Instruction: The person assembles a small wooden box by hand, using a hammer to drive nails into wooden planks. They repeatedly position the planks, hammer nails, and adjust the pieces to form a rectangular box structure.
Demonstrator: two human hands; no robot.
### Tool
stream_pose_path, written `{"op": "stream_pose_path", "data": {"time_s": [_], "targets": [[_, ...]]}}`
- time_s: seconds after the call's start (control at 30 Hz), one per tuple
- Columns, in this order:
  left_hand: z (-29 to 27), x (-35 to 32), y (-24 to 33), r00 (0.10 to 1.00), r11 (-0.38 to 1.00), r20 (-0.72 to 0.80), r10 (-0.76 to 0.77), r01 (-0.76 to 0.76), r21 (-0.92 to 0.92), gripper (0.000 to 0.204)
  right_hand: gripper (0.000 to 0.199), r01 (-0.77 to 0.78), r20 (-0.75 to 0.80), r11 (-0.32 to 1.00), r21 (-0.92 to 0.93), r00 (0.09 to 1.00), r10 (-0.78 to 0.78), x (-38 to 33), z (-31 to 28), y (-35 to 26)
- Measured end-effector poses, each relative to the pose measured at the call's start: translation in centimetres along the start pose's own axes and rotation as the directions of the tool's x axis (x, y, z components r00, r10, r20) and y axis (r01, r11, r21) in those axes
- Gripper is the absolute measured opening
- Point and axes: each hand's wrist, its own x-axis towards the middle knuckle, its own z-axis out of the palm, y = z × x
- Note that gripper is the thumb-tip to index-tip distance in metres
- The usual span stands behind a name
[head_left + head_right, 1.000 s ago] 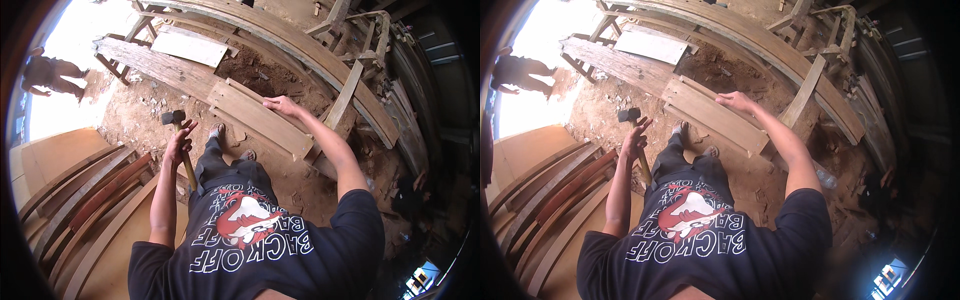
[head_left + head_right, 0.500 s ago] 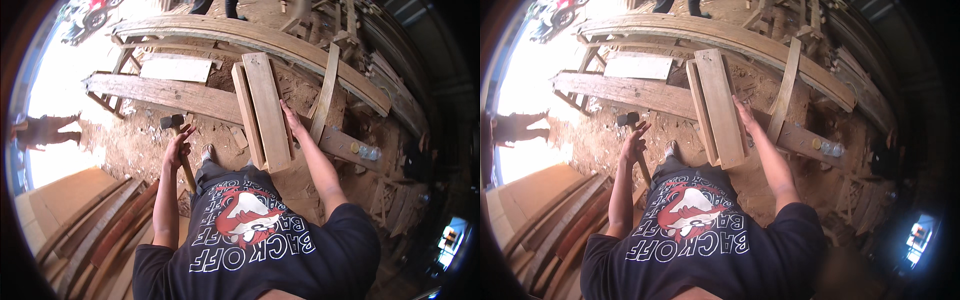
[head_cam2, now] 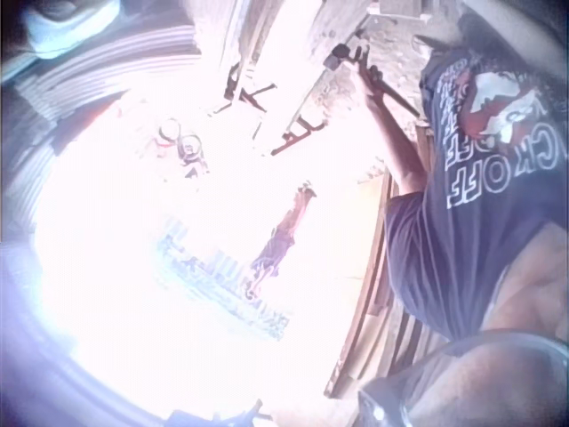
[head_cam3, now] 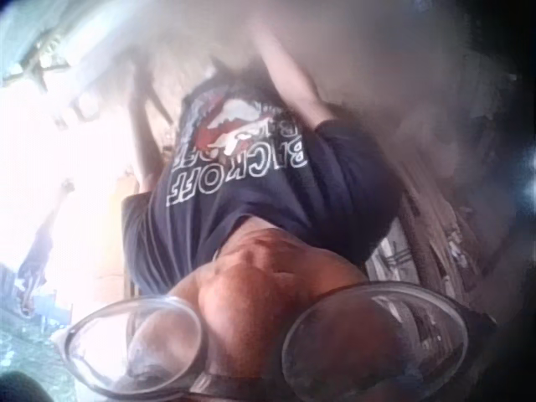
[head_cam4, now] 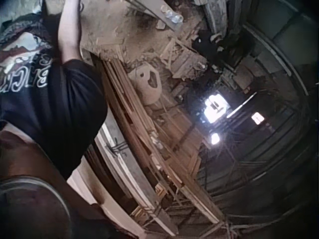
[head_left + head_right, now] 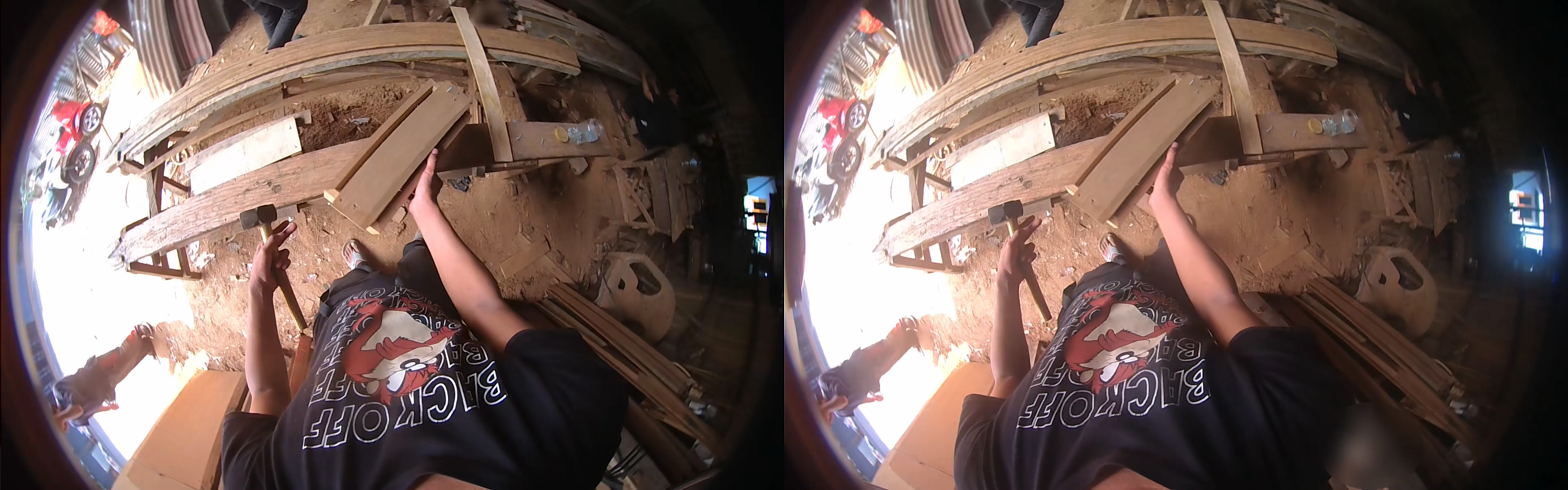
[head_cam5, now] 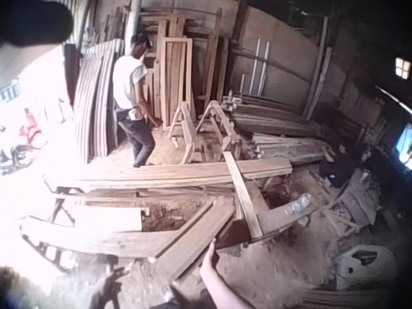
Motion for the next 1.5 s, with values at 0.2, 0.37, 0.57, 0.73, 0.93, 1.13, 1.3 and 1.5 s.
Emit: {"op": "stream_pose_path", "data": {"time_s": [0.2,0.37,0.57,0.73,0.93,1.13,1.3,1.5], "targets": [[-2.7,0.0,-0.2,0.999,1.0,0.036,-0.017,0.017,0.002,0.059,0.094,0.073,-0.332,0.968,0.239,0.943,0.011,-2.7,5.2,1.0],[-3.8,-0.2,0.8,0.999,0.998,0.039,-0.019,0.017,0.066,0.06,0.089,0.314,-0.489,0.94,0.133,0.846,-0.213,-2.6,8.2,1.3],[-4.2,-0.4,1.2,0.998,0.998,0.046,-0.034,0.031,0.059,0.059,0.104,0.138,-0.52,0.99,0.031,0.848,-0.102,-2.3,8.9,3.3],[-4.5,-0.6,0.8,0.998,0.998,0.067,-0.02,0.017,0.058,0.056,0.103,0.21,-0.371,0.974,0.09,0.914,-0.163,-2.5,7.6,4.4],[-4.3,0.1,0.0,0.994,0.973,0.107,-0.012,-0.013,0.231,0.055,0.102,0.09,-0.247,0.983,0.163,0.968,-0.048,0.0,5.2,6.1],[-1.4,0.6,-0.3,0.996,0.991,0.08,-0.05,0.039,0.131,0.049,0.104,0.076,-0.221,0.945,0.318,0.975,-0.004,2.1,4.6,7.2],[2.3,0.6,1.4,0.996,0.943,0.082,-0.041,0.011,0.334,0.037,0.101,0.031,-0.148,0.988,-0.15,0.988,-0.053,-4.8,2.6,7.1],[12.8,3.0,6.0,0.964,0.933,0.213,0.156,-0.215,0.288,0.03,0.078,0.138,0.759,0.77,-0.623,0.345,0.552,-15.8,-1.8,2.4]]}}
